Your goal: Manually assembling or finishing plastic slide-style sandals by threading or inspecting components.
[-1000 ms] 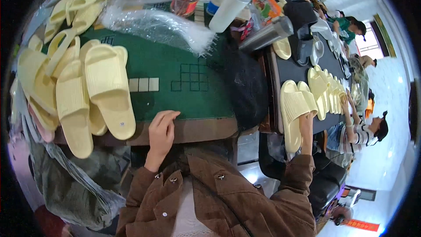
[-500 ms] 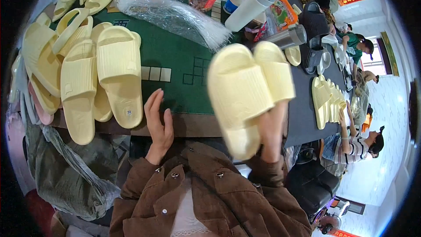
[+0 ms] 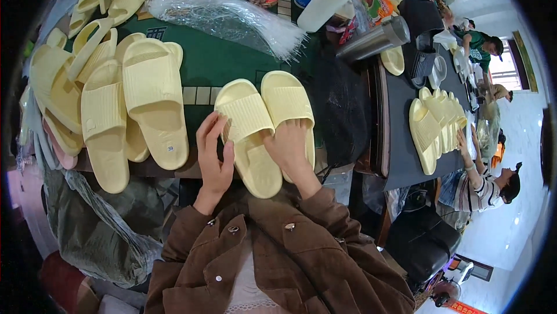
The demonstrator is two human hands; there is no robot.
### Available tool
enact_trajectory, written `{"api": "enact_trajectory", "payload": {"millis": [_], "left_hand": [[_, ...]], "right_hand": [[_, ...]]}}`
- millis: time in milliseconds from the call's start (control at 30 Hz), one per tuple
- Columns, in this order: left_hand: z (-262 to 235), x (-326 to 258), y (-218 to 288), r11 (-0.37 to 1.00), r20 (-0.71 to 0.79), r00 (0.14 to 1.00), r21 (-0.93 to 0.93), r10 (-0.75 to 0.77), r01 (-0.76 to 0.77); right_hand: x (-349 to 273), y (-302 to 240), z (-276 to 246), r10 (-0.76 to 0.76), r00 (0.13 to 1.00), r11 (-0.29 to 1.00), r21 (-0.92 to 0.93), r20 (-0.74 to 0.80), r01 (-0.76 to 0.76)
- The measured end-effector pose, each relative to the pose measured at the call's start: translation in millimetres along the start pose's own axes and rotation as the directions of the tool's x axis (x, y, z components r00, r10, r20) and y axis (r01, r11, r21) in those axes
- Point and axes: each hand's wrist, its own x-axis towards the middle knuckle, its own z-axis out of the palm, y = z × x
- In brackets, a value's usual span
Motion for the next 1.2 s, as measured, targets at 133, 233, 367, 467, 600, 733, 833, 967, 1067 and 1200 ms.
{"api": "enact_trajectory", "payload": {"millis": [133,233,367,467,600,733,833,967,1067,1200], "left_hand": [[2.4,0.2,4.2,0.999,0.067,0.997,0.012,0.030,-0.031],[8.5,5.0,7.8,0.995,0.100,0.993,0.079,0.058,-0.066],[14.5,18.6,9.8,0.989,0.126,0.990,0.122,0.065,-0.081],[10.7,24.0,20.9,0.961,0.138,0.987,0.250,0.087,-0.119],[4.7,36.6,43.1,0.900,0.120,0.971,0.365,0.206,-0.236],[13.5,50.4,57.8,0.865,0.184,0.946,0.388,0.266,-0.319],[30.8,54.6,50.9,0.820,0.313,0.918,0.439,0.244,-0.368],[45.4,46.4,34.3,0.799,0.329,0.908,0.454,0.261,-0.394],[45.3,46.4,31.8,0.826,0.324,0.905,0.402,0.275,-0.395],[45.8,43.1,29.3,0.807,0.315,0.902,0.422,0.296,-0.413]], "right_hand": [[-3.6,3.6,-2.8,-0.029,0.999,1.000,-0.010,0.037,0.029],[-14.7,-6.7,-5.8,-0.067,0.996,0.997,0.054,0.064,0.064],[-20.0,-1.7,-14.6,-0.145,0.986,0.984,0.112,0.081,0.136],[-21.2,0.4,-47.8,-0.251,0.958,0.946,0.243,0.136,0.213],[-26.2,5.5,-94.2,-0.366,0.918,0.864,0.422,0.154,0.274],[5.7,16.8,-116.3,-0.176,0.982,0.922,0.361,0.075,0.138],[39.2,37.3,-100.0,-0.078,0.989,0.899,0.419,-0.128,0.126],[80.9,55.1,-71.3,-0.056,0.969,0.962,0.248,-0.240,0.117],[104.5,62.5,-57.7,-0.043,0.961,0.984,0.154,-0.272,0.088],[126.9,65.6,-41.3,0.023,0.972,0.986,0.166,-0.233,0.016]]}}
